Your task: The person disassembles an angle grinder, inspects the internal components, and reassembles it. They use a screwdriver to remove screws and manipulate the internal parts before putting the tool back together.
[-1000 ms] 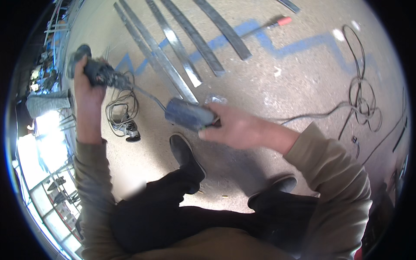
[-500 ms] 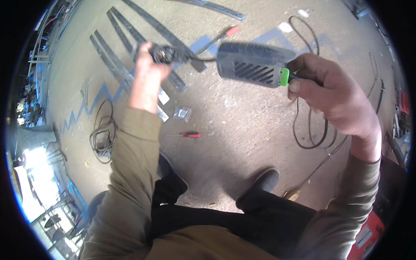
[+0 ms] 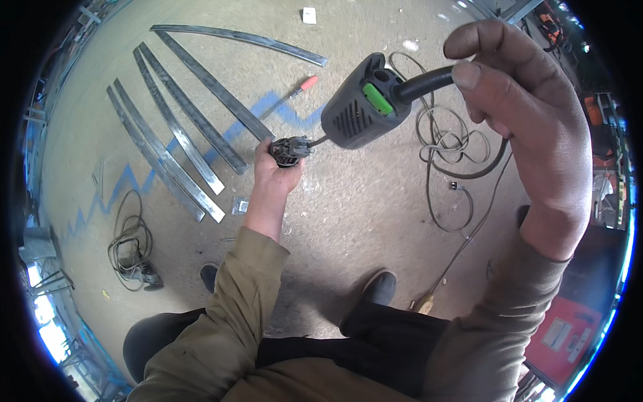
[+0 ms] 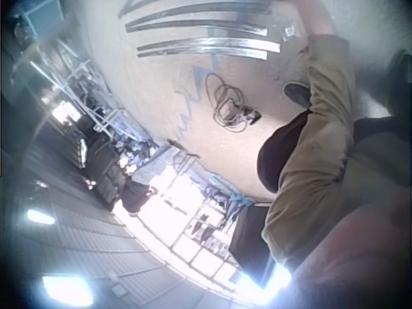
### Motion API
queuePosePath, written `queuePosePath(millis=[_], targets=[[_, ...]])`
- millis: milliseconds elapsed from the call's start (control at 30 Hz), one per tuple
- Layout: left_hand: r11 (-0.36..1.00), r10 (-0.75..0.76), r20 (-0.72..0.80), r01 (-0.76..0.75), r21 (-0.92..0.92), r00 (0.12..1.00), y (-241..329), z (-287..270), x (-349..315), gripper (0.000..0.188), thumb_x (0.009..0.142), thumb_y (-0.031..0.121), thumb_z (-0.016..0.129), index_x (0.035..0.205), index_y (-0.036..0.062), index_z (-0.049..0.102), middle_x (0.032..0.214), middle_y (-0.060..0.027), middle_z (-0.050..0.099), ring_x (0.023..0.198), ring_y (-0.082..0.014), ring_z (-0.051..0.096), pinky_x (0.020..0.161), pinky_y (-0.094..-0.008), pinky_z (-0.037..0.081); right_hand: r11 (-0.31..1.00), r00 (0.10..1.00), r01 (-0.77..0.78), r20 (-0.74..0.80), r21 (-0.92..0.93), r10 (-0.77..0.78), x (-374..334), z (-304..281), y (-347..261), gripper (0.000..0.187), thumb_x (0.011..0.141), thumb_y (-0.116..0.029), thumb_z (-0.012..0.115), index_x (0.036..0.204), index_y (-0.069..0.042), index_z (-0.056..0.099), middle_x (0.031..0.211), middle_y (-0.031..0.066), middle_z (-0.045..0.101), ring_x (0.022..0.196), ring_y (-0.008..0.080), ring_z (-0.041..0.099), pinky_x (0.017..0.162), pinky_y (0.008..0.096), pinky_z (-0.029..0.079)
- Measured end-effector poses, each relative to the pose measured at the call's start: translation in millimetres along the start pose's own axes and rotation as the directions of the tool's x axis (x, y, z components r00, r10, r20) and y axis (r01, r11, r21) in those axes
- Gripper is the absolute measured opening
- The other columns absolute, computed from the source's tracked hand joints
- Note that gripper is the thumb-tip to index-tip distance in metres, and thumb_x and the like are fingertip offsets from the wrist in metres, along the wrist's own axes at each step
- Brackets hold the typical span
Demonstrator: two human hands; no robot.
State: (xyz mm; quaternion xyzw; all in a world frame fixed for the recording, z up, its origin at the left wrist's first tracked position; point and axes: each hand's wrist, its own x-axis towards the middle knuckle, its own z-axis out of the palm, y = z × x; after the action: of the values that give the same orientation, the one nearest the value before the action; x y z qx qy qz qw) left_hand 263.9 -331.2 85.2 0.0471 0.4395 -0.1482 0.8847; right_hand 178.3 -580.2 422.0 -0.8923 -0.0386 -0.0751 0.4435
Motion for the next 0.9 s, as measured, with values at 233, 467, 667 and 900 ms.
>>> queuePosePath(millis=[233, 467, 667, 900], targets=[[0.998, -0.020, 0.068, 0.023, -0.050, 0.997, -12, 10, -14, 0.036, 0.112, 0.038, 0.045, 0.112, 0.0091, 0.067, 0.108, -0.0109, 0.075, 0.103, -0.0276, 0.073, 0.097, -0.0463, 0.058, 0.936, 0.992, 0.006, -0.124, 0.352, 0.040, 17, 5, -26, 0.022, 0.097, -0.008, 0.068, 0.117, -0.001, 0.075, 0.080, -0.0067, 0.056, 0.063, 0.0017, 0.038, 0.058, 0.0177, 0.028], [0.999, 0.013, 0.065, -0.011, -0.038, 0.998, 3, 17, -18, 0.038, 0.111, 0.039, 0.046, 0.104, 0.0097, 0.068, 0.102, -0.0095, 0.075, 0.093, -0.0260, 0.073, 0.090, -0.0451, 0.059, 0.987, 0.993, -0.060, -0.090, 0.152, 0.074, -6, -8, -31, 0.017, 0.096, -0.006, 0.071, 0.112, -0.001, 0.077, 0.084, -0.0050, 0.064, 0.073, 0.0024, 0.051, 0.065, 0.0195, 0.037], [0.997, -0.021, 0.120, 0.029, -0.067, 0.993, -1, 27, -26, 0.034, 0.109, 0.037, 0.050, 0.102, 0.0090, 0.067, 0.096, -0.0088, 0.074, 0.091, -0.0260, 0.074, 0.089, -0.0446, 0.061, 0.925, 0.986, 0.018, -0.158, 0.379, 0.046, -9, -5, -46, 0.016, 0.095, -0.001, 0.066, 0.107, 0.000, 0.077, 0.084, -0.0022, 0.067, 0.070, 0.0030, 0.049, 0.063, 0.0192, 0.036], [0.985, -0.128, 0.250, 0.153, -0.084, 0.960, -45, 37, -37, 0.038, 0.112, 0.041, 0.049, 0.107, 0.0077, 0.066, 0.103, -0.0096, 0.076, 0.101, -0.0262, 0.076, 0.097, -0.0463, 0.062, 0.774, 0.946, 0.285, -0.298, 0.565, -0.130, 12, -2, -69, 0.023, 0.096, 0.003, 0.058, 0.113, 0.002, 0.073, 0.086, 0.0013, 0.064, 0.063, 0.0051, 0.040, 0.057, 0.0191, 0.029]])
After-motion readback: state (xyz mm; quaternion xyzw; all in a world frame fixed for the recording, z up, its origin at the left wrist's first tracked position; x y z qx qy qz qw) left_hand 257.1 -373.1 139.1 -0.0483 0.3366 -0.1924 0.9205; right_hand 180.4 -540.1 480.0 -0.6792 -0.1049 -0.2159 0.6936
